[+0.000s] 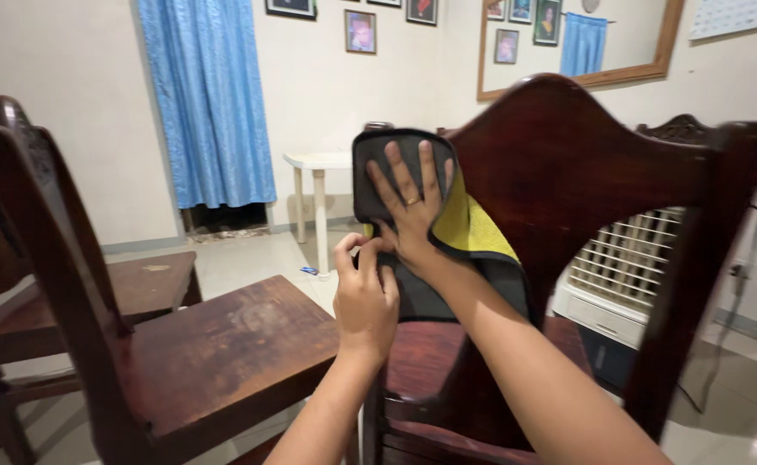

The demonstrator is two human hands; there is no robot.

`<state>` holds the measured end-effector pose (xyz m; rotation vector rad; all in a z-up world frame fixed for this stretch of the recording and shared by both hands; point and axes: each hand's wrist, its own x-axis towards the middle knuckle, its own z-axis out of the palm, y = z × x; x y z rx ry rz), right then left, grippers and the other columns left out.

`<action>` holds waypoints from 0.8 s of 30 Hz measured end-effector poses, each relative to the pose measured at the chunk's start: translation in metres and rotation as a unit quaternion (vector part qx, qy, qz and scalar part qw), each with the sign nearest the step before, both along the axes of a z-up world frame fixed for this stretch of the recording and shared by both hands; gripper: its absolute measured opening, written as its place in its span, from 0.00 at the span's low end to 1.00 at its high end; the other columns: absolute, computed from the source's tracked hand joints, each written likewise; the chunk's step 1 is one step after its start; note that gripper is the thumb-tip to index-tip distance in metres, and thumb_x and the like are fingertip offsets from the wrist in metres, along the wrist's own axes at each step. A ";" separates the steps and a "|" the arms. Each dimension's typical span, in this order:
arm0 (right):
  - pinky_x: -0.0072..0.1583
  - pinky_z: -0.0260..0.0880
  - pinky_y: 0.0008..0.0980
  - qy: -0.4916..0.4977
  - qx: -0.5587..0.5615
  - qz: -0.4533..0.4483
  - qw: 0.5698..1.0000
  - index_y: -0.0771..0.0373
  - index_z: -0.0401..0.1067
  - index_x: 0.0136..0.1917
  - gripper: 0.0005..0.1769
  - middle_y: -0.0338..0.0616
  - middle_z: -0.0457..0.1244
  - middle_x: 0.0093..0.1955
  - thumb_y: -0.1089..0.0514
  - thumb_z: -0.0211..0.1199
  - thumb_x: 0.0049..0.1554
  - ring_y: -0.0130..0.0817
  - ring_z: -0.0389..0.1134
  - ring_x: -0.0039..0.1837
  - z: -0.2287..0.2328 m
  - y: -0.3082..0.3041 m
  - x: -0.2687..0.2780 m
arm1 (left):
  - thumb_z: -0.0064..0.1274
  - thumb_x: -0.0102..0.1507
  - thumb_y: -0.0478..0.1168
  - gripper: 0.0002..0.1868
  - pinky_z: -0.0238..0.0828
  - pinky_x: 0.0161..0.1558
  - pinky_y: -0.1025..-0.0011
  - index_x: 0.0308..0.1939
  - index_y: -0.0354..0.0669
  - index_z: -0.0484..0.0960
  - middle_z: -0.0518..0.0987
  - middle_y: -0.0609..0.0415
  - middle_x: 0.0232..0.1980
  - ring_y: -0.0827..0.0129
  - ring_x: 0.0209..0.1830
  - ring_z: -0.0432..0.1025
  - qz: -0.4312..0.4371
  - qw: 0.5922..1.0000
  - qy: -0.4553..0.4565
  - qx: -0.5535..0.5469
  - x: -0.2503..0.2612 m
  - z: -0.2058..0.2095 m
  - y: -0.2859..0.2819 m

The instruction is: The person wipes a wooden chair with a grey and yellow cloth. They clean the seat, legs, and backrest of the chair thoroughly. The person then moves to a second wooden chair and repeats the cleaning process on its seat and backrest.

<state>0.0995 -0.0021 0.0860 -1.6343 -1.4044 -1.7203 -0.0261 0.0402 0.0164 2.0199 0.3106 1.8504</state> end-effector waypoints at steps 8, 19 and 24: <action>0.82 0.30 0.69 -0.008 0.060 0.136 0.989 0.52 0.52 0.83 0.50 0.45 0.37 0.88 0.57 0.66 0.49 0.60 0.30 0.88 0.023 0.044 -0.017 | 0.46 0.58 0.34 0.25 0.63 0.57 0.53 0.61 0.46 0.78 0.66 0.40 0.62 0.46 0.54 0.67 0.097 0.995 0.009 0.000 0.009 -0.002 0.058; 0.83 0.39 0.58 0.123 0.317 0.115 0.933 0.52 0.56 0.81 0.35 0.41 0.44 0.85 0.52 0.62 0.64 0.53 0.41 0.86 -0.013 0.126 -0.015 | 0.43 0.69 0.49 0.32 0.59 0.72 0.61 0.74 0.37 0.64 0.67 0.38 0.73 0.51 0.73 0.64 -0.261 0.962 -0.083 -0.013 0.034 0.026 0.082; 0.81 0.54 0.51 0.198 0.201 0.128 0.951 0.62 0.42 0.84 0.42 0.65 0.44 0.84 0.57 0.61 0.67 0.62 0.47 0.85 -0.083 0.095 -0.023 | 0.57 0.60 0.58 0.46 0.67 0.66 0.64 0.76 0.39 0.61 0.74 0.39 0.69 0.54 0.70 0.71 -0.225 0.967 0.064 -0.104 0.021 0.006 0.065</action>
